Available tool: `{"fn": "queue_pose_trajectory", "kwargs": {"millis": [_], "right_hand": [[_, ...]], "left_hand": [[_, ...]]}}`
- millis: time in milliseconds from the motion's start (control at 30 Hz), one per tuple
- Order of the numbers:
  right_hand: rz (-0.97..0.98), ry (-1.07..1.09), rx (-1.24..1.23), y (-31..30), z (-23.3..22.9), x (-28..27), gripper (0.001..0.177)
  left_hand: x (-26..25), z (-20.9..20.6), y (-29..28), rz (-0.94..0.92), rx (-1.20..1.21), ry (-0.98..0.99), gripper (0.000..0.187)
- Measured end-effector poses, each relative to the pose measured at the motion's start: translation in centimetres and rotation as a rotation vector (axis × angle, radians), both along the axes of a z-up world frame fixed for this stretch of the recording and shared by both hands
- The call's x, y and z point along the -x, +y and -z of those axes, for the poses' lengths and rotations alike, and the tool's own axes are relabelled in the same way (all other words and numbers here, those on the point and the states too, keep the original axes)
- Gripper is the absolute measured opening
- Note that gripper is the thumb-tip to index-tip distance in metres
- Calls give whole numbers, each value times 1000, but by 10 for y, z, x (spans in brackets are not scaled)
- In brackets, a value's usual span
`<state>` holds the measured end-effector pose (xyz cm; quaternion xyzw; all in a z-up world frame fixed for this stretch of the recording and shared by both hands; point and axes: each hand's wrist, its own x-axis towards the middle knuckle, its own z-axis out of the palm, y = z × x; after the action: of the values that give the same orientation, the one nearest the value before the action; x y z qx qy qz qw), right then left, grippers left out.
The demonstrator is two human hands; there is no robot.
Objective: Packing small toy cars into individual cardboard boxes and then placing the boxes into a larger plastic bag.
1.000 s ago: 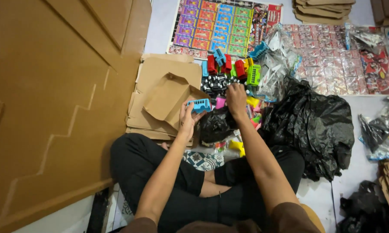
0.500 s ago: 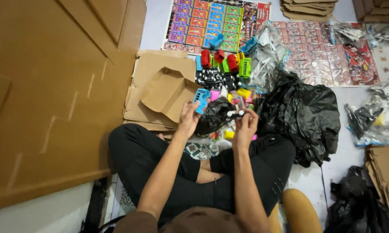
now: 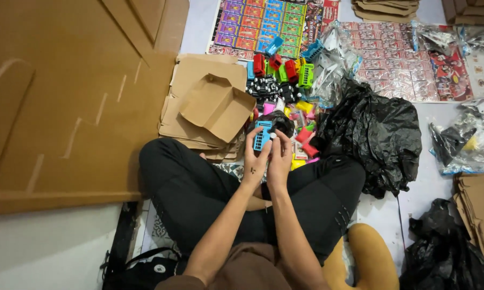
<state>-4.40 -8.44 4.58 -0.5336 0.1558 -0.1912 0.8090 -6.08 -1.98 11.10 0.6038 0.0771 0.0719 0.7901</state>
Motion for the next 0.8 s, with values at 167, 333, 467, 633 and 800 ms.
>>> {"fn": "queue_pose_trajectory", "kwargs": {"millis": [167, 333, 467, 633, 800], "right_hand": [[-91, 32, 179, -2, -41, 10, 31], [-166, 69, -72, -20, -38, 5, 34], [-276, 60, -432, -33, -30, 0, 40], [-364, 31, -811, -36, -44, -1, 40], [-467, 1, -821, -36, -73, 0, 44]], "left_hand": [[-11, -6, 10, -3, -121, -98, 45], [-18, -7, 15, 52, -173, -119, 47], [-26, -1, 14, 99, -19, -133, 44], [-35, -5, 17, 76, 499, -124, 41], [-38, 9, 22, 116, 844, 39, 41]]}}
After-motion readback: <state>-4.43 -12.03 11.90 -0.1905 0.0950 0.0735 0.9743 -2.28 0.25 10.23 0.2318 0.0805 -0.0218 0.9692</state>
